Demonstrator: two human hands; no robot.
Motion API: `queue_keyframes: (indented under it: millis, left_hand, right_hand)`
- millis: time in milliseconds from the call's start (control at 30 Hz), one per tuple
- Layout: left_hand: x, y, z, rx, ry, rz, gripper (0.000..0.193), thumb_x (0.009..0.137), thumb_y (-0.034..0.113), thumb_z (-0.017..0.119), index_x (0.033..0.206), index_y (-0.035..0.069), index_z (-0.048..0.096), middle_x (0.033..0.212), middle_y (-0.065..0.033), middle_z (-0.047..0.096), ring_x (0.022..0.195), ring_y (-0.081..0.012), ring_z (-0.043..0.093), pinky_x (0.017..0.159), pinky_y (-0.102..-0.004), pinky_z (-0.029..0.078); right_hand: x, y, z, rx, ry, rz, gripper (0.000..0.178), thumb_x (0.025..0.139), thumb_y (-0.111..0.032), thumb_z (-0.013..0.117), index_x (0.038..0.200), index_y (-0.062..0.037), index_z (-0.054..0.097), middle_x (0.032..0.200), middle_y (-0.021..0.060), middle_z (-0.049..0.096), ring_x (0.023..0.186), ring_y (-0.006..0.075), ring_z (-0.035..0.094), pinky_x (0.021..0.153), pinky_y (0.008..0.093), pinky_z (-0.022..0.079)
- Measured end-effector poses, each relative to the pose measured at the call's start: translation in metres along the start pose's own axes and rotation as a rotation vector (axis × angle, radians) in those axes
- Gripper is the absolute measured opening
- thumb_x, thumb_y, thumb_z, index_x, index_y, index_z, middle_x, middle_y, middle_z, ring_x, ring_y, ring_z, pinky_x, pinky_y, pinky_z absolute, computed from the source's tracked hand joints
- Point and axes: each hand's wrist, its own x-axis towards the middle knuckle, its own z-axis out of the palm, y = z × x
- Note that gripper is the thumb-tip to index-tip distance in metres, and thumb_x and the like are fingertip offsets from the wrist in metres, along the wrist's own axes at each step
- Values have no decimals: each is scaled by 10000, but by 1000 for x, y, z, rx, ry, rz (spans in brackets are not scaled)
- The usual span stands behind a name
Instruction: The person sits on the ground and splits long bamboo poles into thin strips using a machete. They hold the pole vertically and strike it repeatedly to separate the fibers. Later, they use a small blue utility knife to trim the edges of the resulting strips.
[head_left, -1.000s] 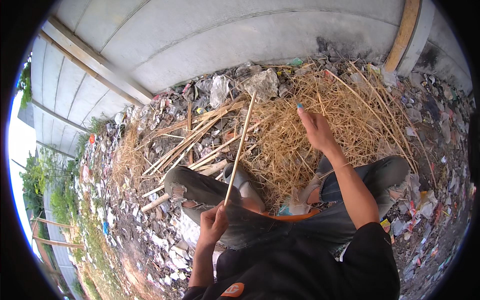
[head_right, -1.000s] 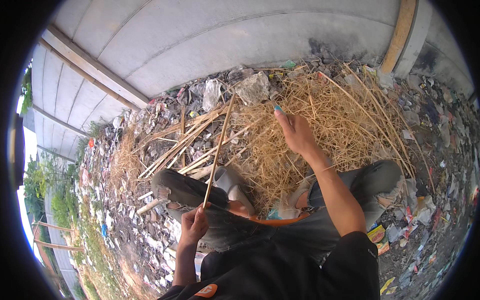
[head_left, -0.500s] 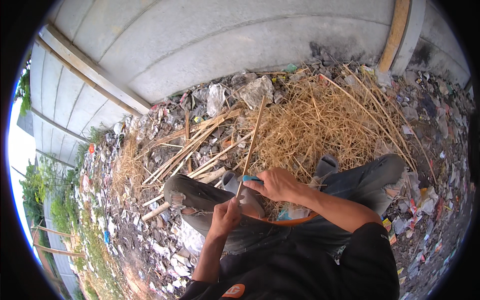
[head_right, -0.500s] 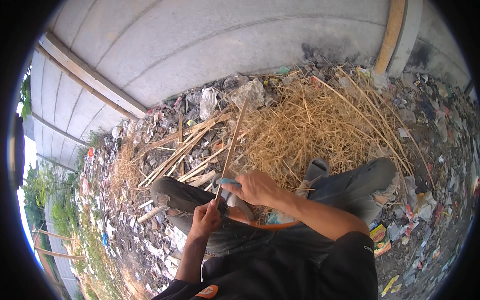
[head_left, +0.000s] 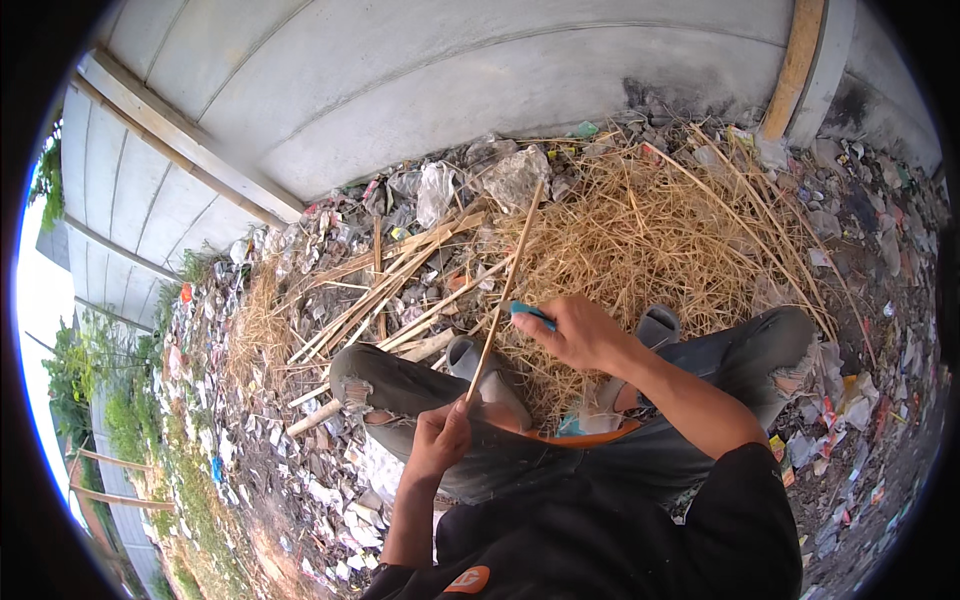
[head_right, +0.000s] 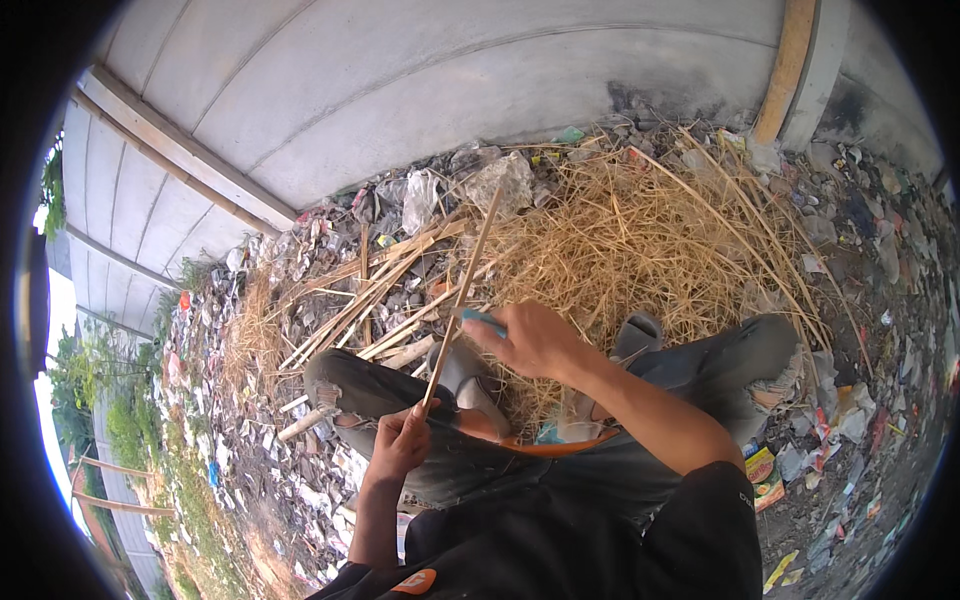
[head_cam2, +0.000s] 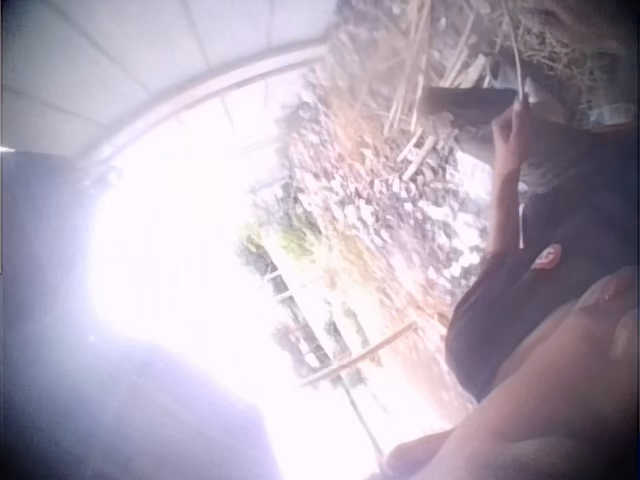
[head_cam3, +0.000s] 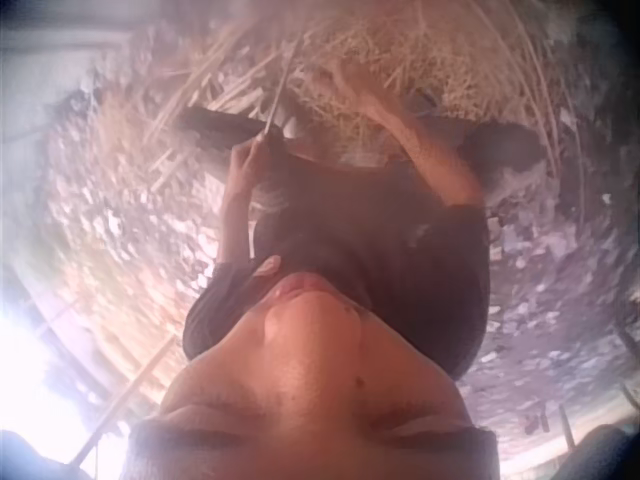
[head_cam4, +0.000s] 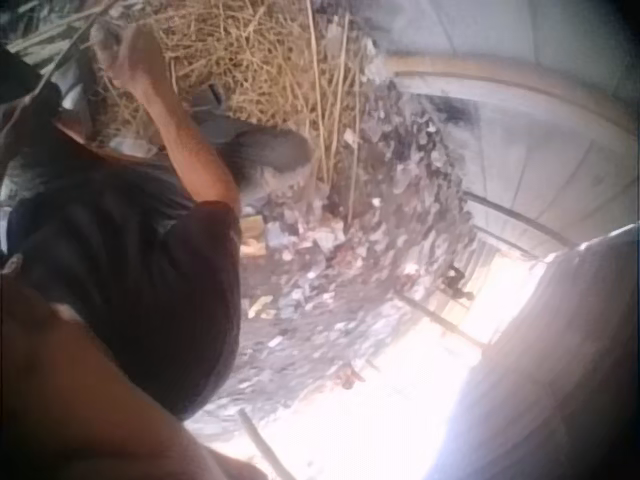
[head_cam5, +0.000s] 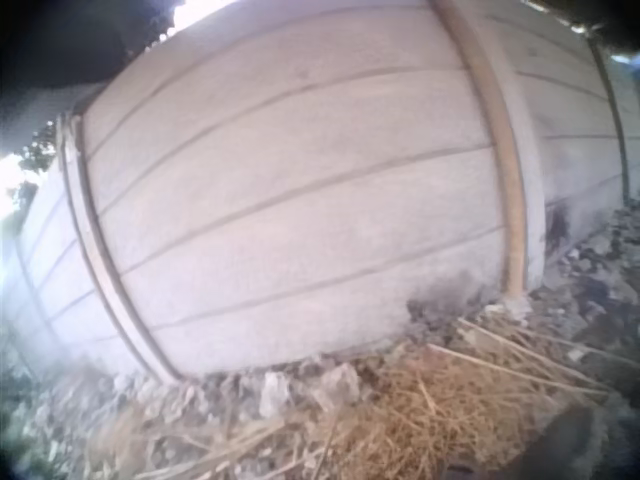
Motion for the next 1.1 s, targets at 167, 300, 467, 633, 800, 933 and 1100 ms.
queue_keyframes:
  millis: [167, 300, 467, 633, 800, 933, 1100]
  left_hand:
    - [13, 5, 10, 106, -19, 24, 396, 1081, 310, 526, 883, -10, 650, 564, 70, 423, 471, -30, 344, 437, -226, 264]
    - [-22, -36, -9, 149, -87, -70, 417, 1079, 321, 525, 1263, -39, 627, 578, 89, 370, 448, -16, 309, 416, -218, 235]
    - [-30, -32, -1, -63, -13, -125, 434, 1079, 345, 519, 1290, -23, 611, 567, 82, 326, 439, -33, 283, 423, -236, 228]
    - [-11, -16, 6, -44, -31, -84, 418, 1087, 359, 497, 812, 57, 585, 551, 57, 405, 425, -40, 342, 397, -230, 242]
    - [-6, -26, 5, 49, -27, -46, 461, 1091, 371, 480, 740, 78, 536, 537, 37, 437, 417, -49, 363, 393, -240, 264]
    - [-2, -39, -2, 65, 10, -51, 429, 1089, 360, 483, 1294, 4, 605, 555, 87, 312, 419, -30, 282, 394, -238, 219]
    - [-50, -32, -19, 36, -118, -154, 381, 1082, 378, 502, 971, 31, 612, 544, 78, 338, 419, -30, 301, 395, -239, 227]
  right_hand:
    - [-12, 0, 37, -116, 28, -80, 775, 995, -694, 413, 697, -20, 654, 488, 120, 517, 456, 297, 557, 499, 465, 474]
    - [18, 57, -24, -52, 91, 116, 780, 1029, -651, 379, 592, -40, 592, 421, 68, 431, 381, 224, 511, 384, 433, 400]
    - [-15, 11, 24, -58, -119, -27, 792, 1007, -664, 406, 668, 7, 653, 476, 150, 524, 456, 311, 590, 467, 463, 464]
    - [-36, -8, 48, -125, -236, -15, 781, 986, -682, 421, 742, 10, 687, 598, 218, 622, 611, 408, 667, 582, 510, 518]
    - [-11, 17, 36, -157, -10, 1, 830, 977, -731, 399, 586, -18, 562, 442, 133, 461, 435, 310, 538, 469, 456, 450]
    - [6, 32, 25, -225, -99, 56, 798, 981, -732, 383, 670, -33, 614, 508, 121, 523, 439, 279, 526, 461, 451, 444]
    - [50, 156, -64, 15, 438, 492, 762, 1018, -682, 372, 530, -108, 479, 427, -40, 341, 350, 88, 304, 339, 289, 236]
